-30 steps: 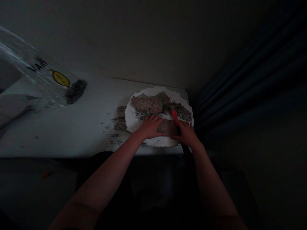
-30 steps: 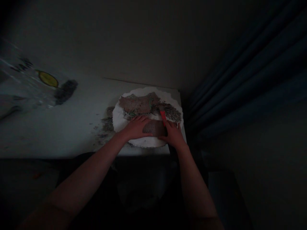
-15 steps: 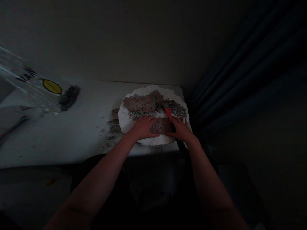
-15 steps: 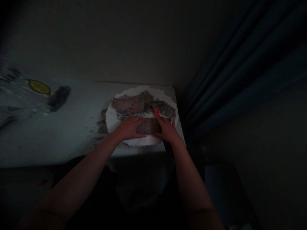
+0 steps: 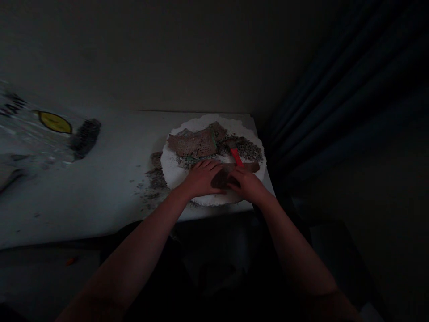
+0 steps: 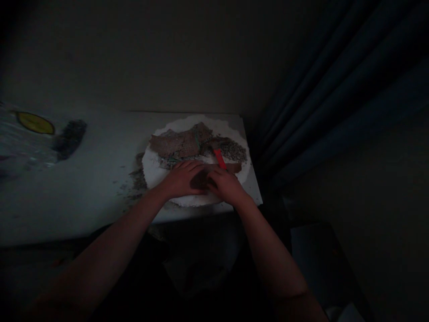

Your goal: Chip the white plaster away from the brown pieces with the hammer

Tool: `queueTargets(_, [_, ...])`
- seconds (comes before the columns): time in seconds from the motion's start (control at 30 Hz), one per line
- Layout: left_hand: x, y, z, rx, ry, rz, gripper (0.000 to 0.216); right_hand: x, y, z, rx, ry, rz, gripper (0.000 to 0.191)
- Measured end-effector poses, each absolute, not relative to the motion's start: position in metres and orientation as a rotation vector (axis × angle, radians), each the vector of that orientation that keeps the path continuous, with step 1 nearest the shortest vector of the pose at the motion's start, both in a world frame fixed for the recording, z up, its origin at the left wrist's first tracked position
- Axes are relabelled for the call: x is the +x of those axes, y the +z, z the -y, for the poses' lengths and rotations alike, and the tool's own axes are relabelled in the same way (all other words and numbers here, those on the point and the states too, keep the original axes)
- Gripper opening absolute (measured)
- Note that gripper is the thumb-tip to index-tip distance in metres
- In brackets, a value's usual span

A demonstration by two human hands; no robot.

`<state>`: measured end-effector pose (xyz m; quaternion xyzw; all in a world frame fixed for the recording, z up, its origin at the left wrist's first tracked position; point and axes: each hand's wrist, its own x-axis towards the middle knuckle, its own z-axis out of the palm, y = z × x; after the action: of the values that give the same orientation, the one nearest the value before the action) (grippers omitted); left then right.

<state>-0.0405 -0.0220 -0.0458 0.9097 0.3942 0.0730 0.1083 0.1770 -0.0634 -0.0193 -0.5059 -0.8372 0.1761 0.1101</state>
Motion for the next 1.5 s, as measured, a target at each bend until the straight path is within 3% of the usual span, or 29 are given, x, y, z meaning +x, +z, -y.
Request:
queueTargets(0.07, [-0.038,-0.045,0.020,2.659,0.212,-1.139,0.085,0.168,-0.020,0.061,-1.537,0.564,2.549,0.015])
queueTargets(0.33, [-0.036,-0.044,0.015,2.629,0.193,-1.120,0.084,0.156,-0.013,0.039,-1.638,0.678,2.678,0.025])
queueTargets(0.63, [-0.037,-0.047,0.014,2.621,0.185,-1.110,0.087,0.164,-0.015,0.011,-1.470,0.942,2.773,0.014])
queueTargets(1.07, [-0.037,-0.047,0.014,2.607,0.174,-1.106,0.081,0.169,-0.018,0.047,-1.435,0.674,2.680,0.013])
queueTargets(1.5, [-0.035,-0.047,0.015,2.618,0.195,-1.102,0.085,0.168,-0.015,0.028,-1.392,0.831,2.665,0.010])
